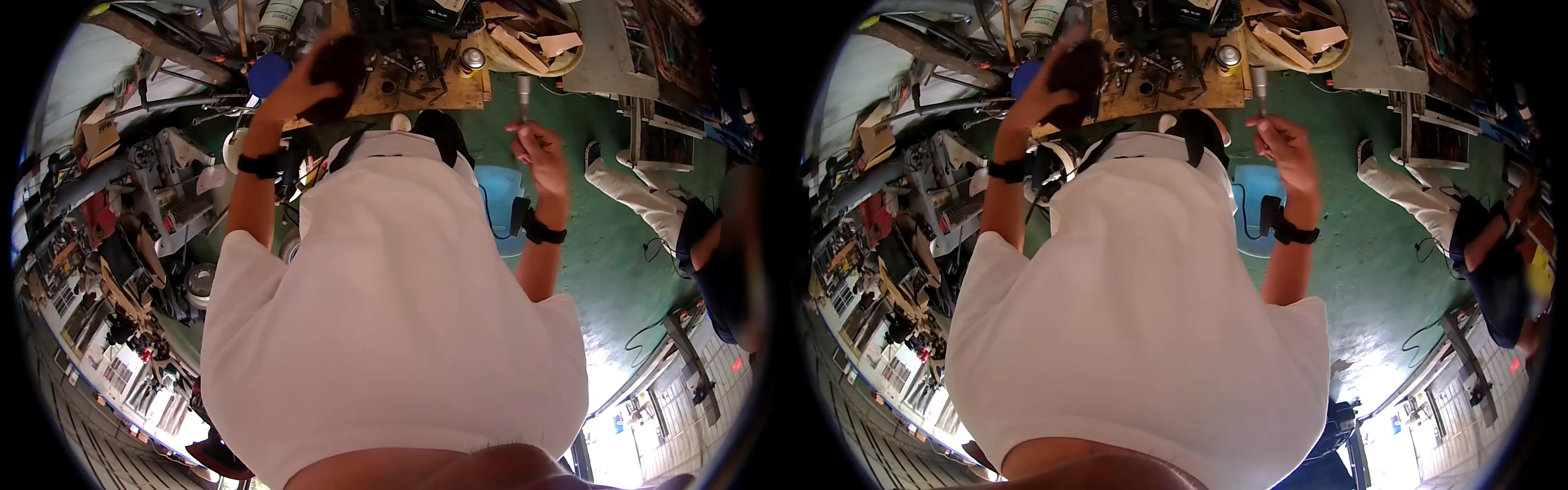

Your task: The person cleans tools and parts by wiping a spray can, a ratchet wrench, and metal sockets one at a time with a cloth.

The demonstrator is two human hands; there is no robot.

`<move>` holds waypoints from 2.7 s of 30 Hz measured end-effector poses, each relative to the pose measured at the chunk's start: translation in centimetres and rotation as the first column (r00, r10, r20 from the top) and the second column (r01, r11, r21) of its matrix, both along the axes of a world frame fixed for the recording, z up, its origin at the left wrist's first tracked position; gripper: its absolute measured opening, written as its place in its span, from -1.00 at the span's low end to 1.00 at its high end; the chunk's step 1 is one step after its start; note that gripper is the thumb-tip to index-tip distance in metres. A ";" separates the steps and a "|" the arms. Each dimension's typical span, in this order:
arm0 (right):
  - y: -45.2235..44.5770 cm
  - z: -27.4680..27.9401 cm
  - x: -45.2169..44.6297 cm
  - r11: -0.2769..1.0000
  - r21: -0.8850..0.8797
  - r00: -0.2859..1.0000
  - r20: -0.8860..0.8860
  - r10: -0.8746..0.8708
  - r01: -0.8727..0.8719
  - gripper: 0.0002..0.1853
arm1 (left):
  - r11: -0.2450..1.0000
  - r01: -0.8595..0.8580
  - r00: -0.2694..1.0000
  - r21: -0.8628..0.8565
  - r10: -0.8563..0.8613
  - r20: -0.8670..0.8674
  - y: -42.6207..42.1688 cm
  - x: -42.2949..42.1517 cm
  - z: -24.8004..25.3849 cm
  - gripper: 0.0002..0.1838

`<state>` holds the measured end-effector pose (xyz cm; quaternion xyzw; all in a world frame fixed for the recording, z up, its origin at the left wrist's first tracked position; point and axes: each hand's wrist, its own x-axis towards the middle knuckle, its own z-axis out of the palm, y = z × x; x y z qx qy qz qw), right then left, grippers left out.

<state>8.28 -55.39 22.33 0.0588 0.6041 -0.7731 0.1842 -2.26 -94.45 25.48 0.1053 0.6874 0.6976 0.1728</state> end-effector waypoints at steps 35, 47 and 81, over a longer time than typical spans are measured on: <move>0.4 -26.6 0.4 0.455 0.890 0.847 -0.255 0.467 0.017 -0.70 | 0.678 0.359 0.933 -0.641 -0.280 0.227 -4.5 9.5 -22.3 -0.59; 7.5 -28.8 17.9 0.692 0.525 0.776 0.625 0.082 -0.496 -0.78 | 0.544 0.027 0.967 -0.839 0.198 0.159 -2.6 6.0 -32.8 -0.48; 1.3 -19.9 -11.8 0.577 0.775 0.963 0.163 0.213 -0.259 -0.33 | 0.746 -0.263 0.401 -0.612 0.662 0.633 -5.4 6.7 -35.9 -0.41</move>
